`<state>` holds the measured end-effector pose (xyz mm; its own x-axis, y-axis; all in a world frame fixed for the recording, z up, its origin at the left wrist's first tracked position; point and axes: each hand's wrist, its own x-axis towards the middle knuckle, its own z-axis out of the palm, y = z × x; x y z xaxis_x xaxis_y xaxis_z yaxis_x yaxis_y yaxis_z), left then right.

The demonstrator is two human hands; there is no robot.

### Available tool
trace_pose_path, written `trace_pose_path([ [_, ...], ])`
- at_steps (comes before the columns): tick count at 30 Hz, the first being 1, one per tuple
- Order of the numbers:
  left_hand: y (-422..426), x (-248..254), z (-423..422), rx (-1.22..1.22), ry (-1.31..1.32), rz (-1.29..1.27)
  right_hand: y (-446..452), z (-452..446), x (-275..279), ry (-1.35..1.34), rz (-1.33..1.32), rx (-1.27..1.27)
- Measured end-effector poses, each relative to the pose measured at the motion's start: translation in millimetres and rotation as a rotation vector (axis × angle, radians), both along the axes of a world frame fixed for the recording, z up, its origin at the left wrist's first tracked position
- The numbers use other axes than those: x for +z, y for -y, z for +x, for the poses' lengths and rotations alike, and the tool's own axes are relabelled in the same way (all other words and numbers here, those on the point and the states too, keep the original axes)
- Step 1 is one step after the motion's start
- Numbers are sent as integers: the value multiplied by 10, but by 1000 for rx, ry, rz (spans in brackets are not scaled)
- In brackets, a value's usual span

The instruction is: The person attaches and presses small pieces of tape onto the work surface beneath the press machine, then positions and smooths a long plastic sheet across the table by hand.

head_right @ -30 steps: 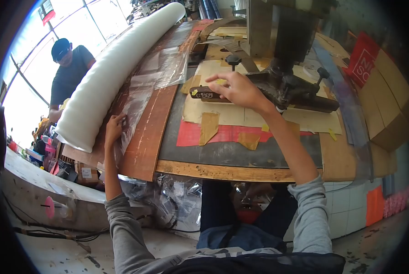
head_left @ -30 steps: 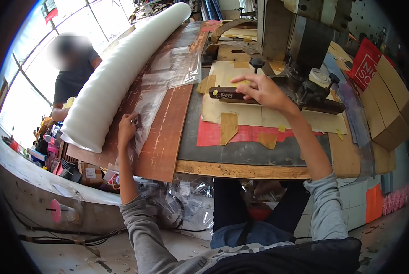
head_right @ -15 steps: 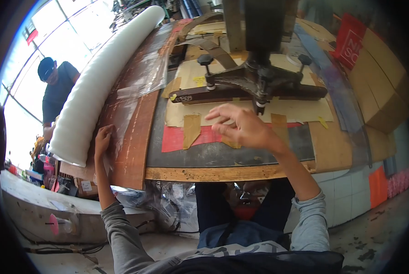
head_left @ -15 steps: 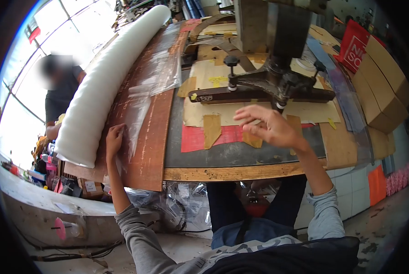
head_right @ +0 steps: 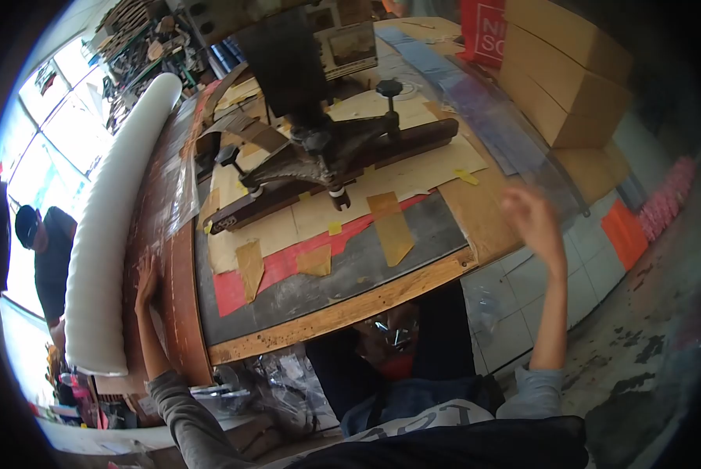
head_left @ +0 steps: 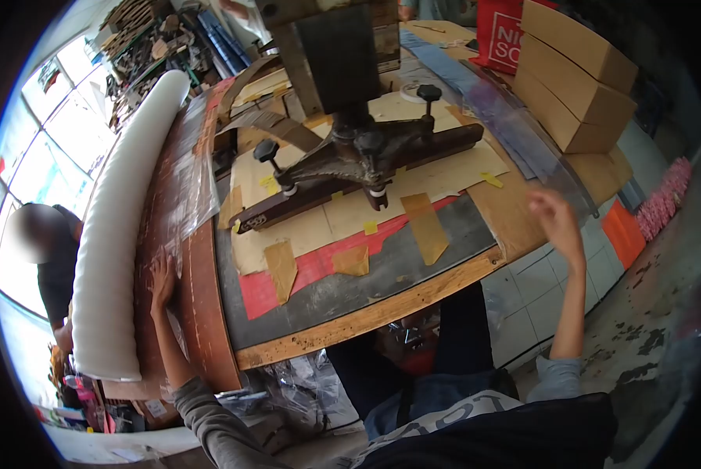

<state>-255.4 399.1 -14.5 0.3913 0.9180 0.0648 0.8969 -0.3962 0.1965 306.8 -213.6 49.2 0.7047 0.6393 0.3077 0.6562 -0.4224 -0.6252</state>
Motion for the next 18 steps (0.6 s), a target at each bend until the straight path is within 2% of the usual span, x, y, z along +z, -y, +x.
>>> trace_pose_path([
  [2,-172,14,197,87,-125,-35,270,583,-334,219,41,-221],
  [3,-330,5,230,44,-137,-41,397,826,-475,312,44,-308],
  [6,-857,-30,329,-62,-124,-51,539,1050,-599,374,22,-536],
  [9,-1159,-26,488,-90,-24,-42,498,982,-365,327,10,-647],
  [11,-1296,-79,590,-71,21,-5,601,1143,-448,455,-13,-665],
  [13,-1423,-98,713,7,-159,87,698,1220,-448,546,-106,-731],
  [14,-1458,-108,759,48,-250,130,833,1352,-501,509,-109,-789],
  [16,-969,181,945,160,-125,39,1117,1676,-695,428,-113,-890],
  [18,-1405,-21,750,27,-80,22,1244,1591,-629,245,-168,-1000],
])
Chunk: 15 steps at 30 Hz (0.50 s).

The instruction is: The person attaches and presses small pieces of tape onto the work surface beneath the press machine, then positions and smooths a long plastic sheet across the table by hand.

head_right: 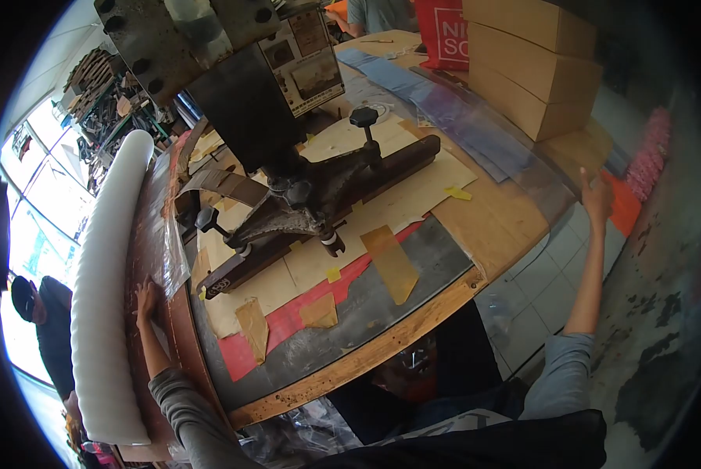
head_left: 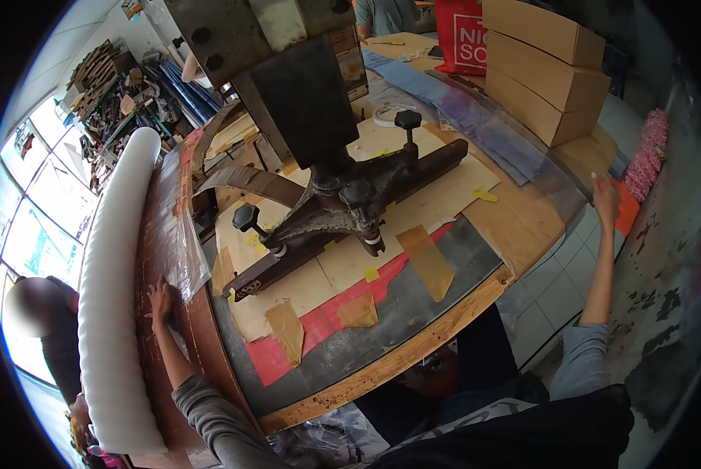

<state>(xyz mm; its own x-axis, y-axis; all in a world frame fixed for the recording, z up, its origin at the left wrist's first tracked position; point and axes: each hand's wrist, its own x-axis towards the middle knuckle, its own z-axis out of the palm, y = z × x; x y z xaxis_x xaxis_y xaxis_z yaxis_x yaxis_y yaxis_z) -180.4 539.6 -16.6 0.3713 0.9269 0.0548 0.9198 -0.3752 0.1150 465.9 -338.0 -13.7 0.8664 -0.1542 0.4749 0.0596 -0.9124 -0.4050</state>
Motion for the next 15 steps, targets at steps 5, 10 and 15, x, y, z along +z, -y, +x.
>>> trace_pose_path([
  [5,606,283,179,68,29,63,488,212,-345,-43,204,17],
  [10,-211,150,-311,-240,450,479,937,341,-523,-227,1177,396],
  [15,1616,1704,84,345,982,1243,297,-780,394,-493,1460,722],
])
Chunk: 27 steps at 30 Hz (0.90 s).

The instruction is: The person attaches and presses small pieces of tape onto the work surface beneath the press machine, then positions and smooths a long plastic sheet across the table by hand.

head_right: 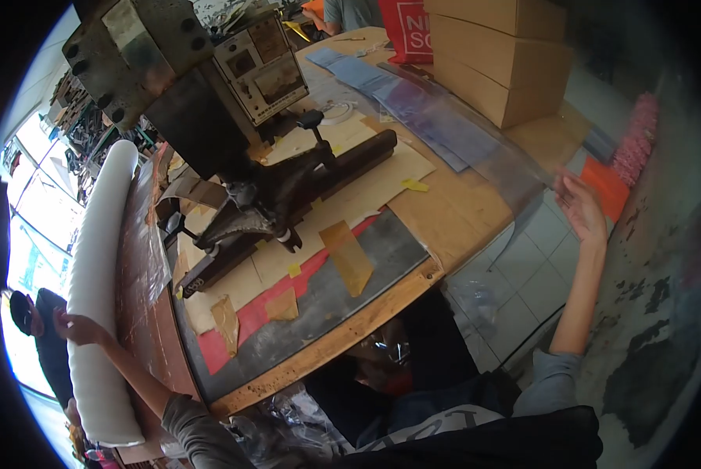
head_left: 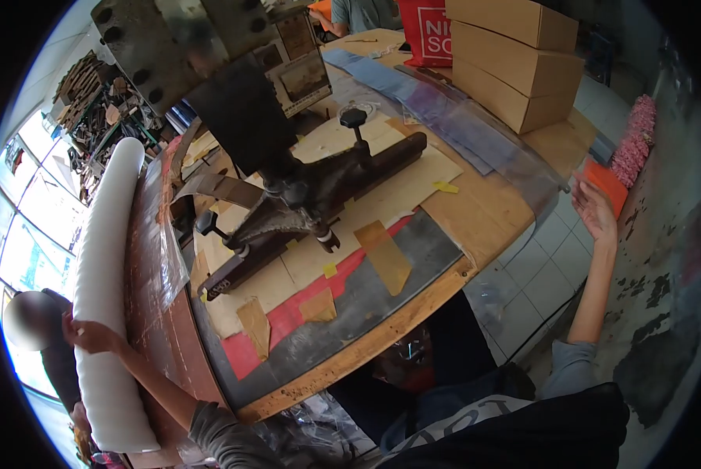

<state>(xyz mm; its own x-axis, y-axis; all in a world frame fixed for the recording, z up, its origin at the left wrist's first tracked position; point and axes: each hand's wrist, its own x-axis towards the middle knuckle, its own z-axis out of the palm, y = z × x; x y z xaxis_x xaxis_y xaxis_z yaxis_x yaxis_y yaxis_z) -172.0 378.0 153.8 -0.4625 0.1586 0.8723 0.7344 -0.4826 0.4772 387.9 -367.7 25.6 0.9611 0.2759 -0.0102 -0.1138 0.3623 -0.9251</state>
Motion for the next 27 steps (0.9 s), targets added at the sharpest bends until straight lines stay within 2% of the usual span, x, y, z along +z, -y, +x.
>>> trace_pose_path([
  [1,455,299,166,14,75,224,-143,-171,75,25,-42,14],
  [3,1205,775,446,-116,134,309,-290,-303,94,104,-59,62],
  [5,1635,939,776,-241,-75,478,-480,-397,149,217,-67,105],
  [6,2044,866,1273,-583,26,624,-581,-417,148,260,-60,113],
  [8,3036,494,2099,-632,-341,334,-800,-436,104,349,-42,136],
  [11,3855,-74,3088,-1490,-652,71,-1162,-509,58,374,86,222],
  [14,4193,-589,3612,-1849,-753,-163,-1476,-706,105,408,52,248],
  [19,4046,-957,3717,-2009,-642,-429,-1968,-943,128,489,-108,256],
  [22,3849,-964,3512,-1911,-679,-543,-2222,-1105,98,480,-61,344],
  [23,3817,-919,3424,-1896,-672,-667,-2298,-1153,85,487,-53,370],
  [27,3657,-976,3215,-1904,-675,-686,-2467,-1287,53,500,-61,465],
])
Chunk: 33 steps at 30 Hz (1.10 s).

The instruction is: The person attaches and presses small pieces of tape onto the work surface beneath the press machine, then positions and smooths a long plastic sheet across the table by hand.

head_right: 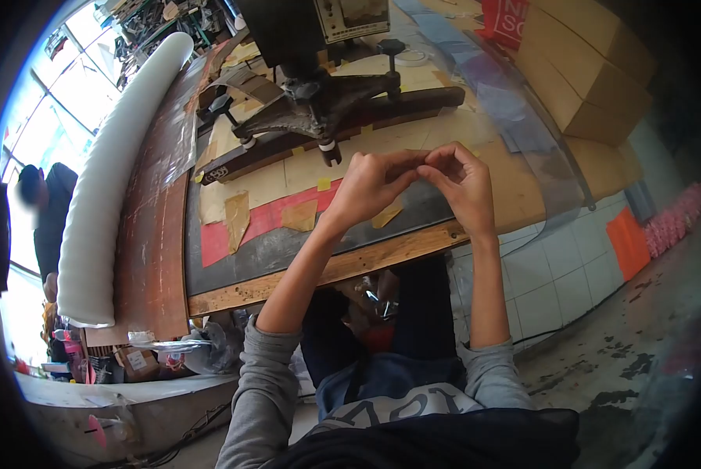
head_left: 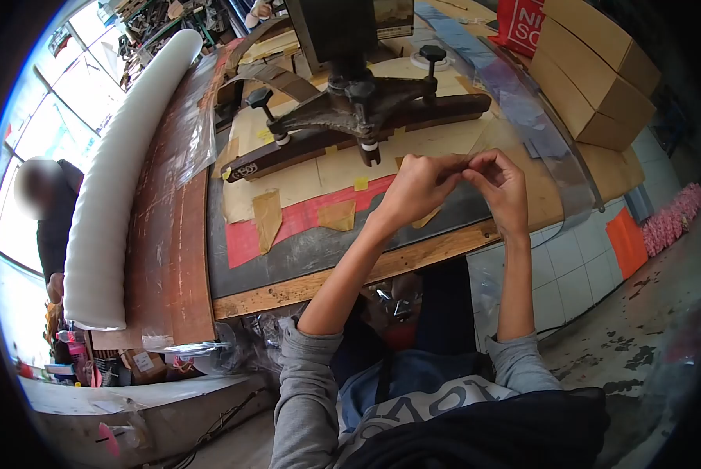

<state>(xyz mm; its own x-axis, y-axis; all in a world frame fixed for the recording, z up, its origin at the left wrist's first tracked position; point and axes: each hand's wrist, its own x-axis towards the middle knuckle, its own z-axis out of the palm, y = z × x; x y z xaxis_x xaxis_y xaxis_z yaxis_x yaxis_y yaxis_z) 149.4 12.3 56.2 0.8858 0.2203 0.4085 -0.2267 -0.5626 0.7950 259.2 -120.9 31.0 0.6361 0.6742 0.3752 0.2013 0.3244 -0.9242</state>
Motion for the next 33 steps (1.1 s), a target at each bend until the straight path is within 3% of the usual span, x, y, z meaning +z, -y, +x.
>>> trace_pose_path([
  [2,-22,13,-73,-35,-13,-7,-21,-36,-1,22,-25,24],
  [5,-99,-34,-128,-157,47,-328,-31,-60,-10,60,-34,55],
  [11,-313,-235,-92,-248,-94,-493,-67,-36,-80,44,2,166],
  [14,-335,-311,-59,-196,-109,-313,-74,-42,-110,50,22,223],
  [17,-325,-350,-33,-129,-32,-301,-86,-24,-118,60,26,249],
  [23,-345,-347,-31,-236,-37,-384,-33,-2,-128,4,-18,253],
  [26,-280,-311,-31,-218,-75,-555,-13,-29,-105,-23,-32,234],
  [28,-249,-356,4,-174,-20,-469,-19,-71,-68,-28,-45,210],
  [31,-209,-380,-8,-76,-52,-306,40,28,-32,156,-176,150],
  [33,-186,-361,-31,-14,-80,-230,187,259,46,339,-311,-150],
])
